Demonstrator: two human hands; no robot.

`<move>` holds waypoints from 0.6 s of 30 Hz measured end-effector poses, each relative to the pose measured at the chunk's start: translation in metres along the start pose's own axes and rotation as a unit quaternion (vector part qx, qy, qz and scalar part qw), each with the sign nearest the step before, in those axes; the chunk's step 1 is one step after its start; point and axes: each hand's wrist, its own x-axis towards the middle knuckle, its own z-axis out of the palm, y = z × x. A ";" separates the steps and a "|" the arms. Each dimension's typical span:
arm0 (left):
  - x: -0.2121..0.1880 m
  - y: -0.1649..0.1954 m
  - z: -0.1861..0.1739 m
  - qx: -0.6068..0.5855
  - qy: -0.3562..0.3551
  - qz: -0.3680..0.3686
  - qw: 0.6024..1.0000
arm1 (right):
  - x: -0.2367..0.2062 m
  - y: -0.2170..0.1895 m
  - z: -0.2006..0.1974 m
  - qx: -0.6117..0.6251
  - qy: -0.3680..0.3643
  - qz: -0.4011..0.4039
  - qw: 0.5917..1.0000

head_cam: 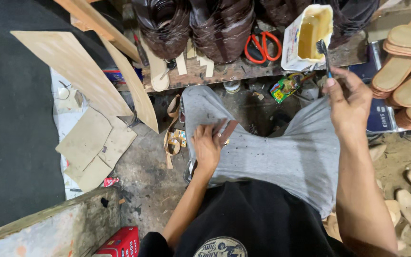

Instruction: The person sits on the floor of a shoe workshop and trims the ends of brown leather straps with red-handled scissors. They thread strap ends through gold ring buckles, trim excess material, and later apply glue from a container with a small brush to a strap end.

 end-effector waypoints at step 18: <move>0.013 0.019 -0.030 -0.040 0.023 -0.015 0.999 | 0.102 -0.008 -0.003 -0.521 0.048 -0.233 0.820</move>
